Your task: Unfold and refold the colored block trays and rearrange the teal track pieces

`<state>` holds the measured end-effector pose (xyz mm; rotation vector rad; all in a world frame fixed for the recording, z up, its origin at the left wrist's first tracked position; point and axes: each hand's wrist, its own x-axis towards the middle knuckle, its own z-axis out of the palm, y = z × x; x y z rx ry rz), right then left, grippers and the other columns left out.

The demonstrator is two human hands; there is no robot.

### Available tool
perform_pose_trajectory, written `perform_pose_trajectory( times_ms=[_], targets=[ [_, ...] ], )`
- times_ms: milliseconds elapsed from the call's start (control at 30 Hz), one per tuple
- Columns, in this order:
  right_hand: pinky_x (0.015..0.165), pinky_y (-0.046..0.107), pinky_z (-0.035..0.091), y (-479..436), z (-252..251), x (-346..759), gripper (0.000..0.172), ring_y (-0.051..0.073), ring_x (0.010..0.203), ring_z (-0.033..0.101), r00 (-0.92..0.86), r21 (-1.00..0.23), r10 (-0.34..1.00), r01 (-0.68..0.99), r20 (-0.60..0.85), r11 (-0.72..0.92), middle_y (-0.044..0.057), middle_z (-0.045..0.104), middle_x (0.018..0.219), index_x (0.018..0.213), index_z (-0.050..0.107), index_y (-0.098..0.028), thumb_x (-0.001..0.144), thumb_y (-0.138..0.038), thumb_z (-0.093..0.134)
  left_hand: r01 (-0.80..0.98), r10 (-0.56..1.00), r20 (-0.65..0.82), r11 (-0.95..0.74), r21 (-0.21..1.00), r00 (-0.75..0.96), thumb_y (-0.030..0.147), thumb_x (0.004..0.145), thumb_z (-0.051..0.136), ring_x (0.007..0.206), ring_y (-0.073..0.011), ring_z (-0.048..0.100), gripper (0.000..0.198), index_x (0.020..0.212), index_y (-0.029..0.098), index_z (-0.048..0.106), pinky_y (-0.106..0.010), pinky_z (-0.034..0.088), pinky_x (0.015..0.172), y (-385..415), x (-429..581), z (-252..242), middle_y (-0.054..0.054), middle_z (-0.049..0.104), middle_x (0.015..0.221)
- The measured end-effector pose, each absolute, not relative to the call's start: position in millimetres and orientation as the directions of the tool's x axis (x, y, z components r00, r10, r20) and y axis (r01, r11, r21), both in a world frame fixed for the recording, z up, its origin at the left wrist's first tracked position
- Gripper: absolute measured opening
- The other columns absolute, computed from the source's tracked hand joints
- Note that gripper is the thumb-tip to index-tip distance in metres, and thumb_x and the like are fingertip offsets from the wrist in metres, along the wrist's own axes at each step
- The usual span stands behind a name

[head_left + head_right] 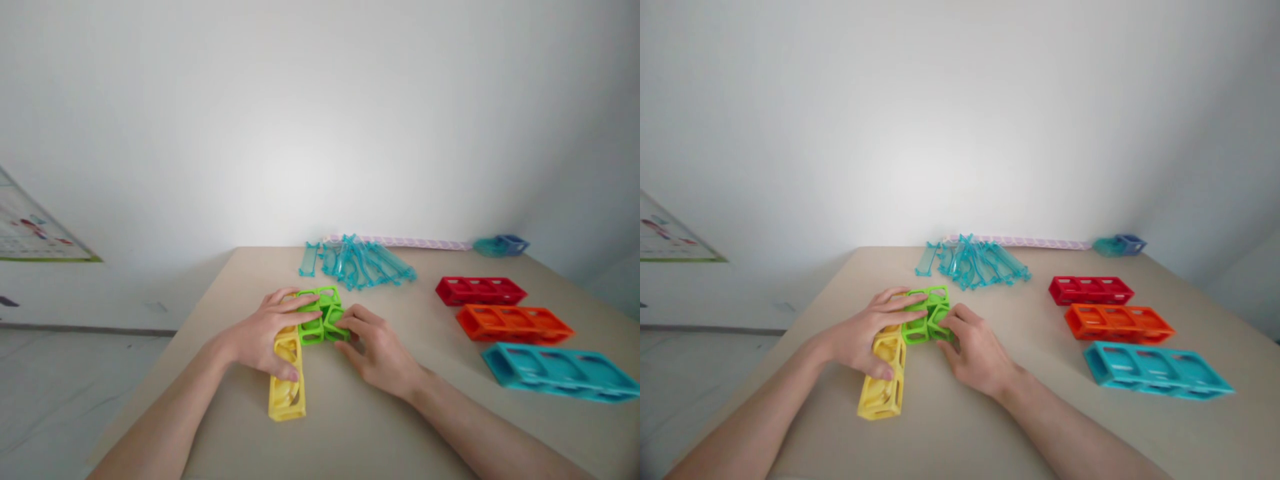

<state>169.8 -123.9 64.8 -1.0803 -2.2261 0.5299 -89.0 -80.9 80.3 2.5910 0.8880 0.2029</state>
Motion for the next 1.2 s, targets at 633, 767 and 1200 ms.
perform_pose_trajectory(
  times_ms=[633,767,1200],
  targets=[
    [0.094,0.040,0.046,-113.5,67.0,182.0,0.036,0.023,0.109,0.052,-0.522,-0.537,0.750,0.528,0.406,0.658,0.012,0.047,0.122,0.116,0.056,-0.019,0.080,-0.013,0.059,0.498,0.571,0.033,-0.742,0.449,0.820,0.063,0.055,0.076,0.142,-0.0383,0.012,0.102,0.144,0.033,0.035,-0.054,0.011,0.114,-83.5,-89.3,82.9,-0.004,0.023,0.157],
    [0.107,0.050,0.034,-112.5,66.9,181.2,0.082,0.031,0.132,0.035,-0.494,-0.522,0.782,0.583,0.381,0.623,0.017,0.035,0.142,0.141,0.033,-0.018,0.073,-0.038,0.073,0.450,0.544,0.061,-0.748,0.488,0.837,0.064,0.052,0.077,0.143,-0.0381,0.014,0.116,0.149,0.027,0.025,-0.054,0.014,0.115,-86.9,-84.6,81.4,-0.009,0.018,0.158],
    [0.107,0.050,0.033,-113.7,66.7,171.1,0.083,0.031,0.124,0.038,-0.584,-0.487,0.754,0.585,0.302,0.648,0.017,0.045,0.135,0.142,0.036,-0.013,0.074,-0.046,0.071,0.437,0.532,0.047,-0.740,0.511,0.846,0.064,0.050,0.078,0.143,-0.0398,0.010,0.121,0.150,0.024,0.022,-0.054,0.013,0.115,-91.0,-75.0,80.0,-0.010,0.013,0.159]
  ],
)
